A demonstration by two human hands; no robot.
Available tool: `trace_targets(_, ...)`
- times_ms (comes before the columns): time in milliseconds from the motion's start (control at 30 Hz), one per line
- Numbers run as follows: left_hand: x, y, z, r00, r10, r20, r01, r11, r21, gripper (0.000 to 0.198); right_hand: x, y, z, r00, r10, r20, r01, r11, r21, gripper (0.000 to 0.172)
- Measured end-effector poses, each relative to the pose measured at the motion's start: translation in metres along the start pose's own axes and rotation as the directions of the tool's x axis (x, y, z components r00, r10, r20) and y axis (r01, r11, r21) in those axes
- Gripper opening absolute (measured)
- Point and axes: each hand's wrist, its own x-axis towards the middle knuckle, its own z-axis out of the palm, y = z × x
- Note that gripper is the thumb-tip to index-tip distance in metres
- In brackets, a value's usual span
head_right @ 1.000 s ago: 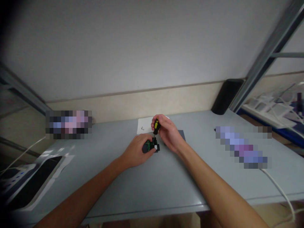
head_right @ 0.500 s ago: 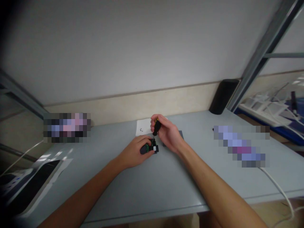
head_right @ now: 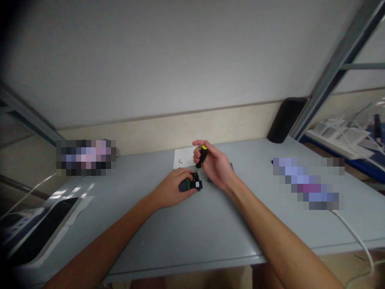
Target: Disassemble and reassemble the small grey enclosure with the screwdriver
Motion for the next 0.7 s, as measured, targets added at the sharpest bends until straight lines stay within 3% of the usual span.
trace_targets(100,-0.0006,-0.0004,0.0011,1.000,-0.002,-0.017,0.002,1.000,-0.001,0.023,-0.0027,-0.0019,-0.0013,1.000,0.004,0.015,-0.004,1.000,0.011,0.040)
trace_targets(333,-0.0004,0.0011,0.0011,0.999,-0.047,-0.021,0.047,0.999,-0.001,0.029,-0.0044,-0.0014,0.0019,1.000,-0.007,0.013,0.008,0.999,-0.049,0.061)
trace_targets(433,-0.0005,0.0011,0.0007,0.999,-0.048,-0.018,0.048,0.999,0.007,0.030,-0.0007,0.0008,0.0027,0.999,-0.055,-0.004,0.054,0.998,-0.042,0.056)
trace_targets(600,-0.0011,0.0004,0.0018,0.999,-0.045,-0.016,0.045,0.999,0.003,0.030,0.0000,-0.0013,-0.0004,1.000,-0.004,0.000,0.004,1.000,-0.011,0.041)
trace_targets(700,-0.0014,0.0000,0.0024,0.999,-0.042,-0.024,0.042,0.999,0.002,0.029,-0.0024,-0.0026,-0.0025,0.999,-0.028,-0.021,0.027,0.999,-0.042,0.045)
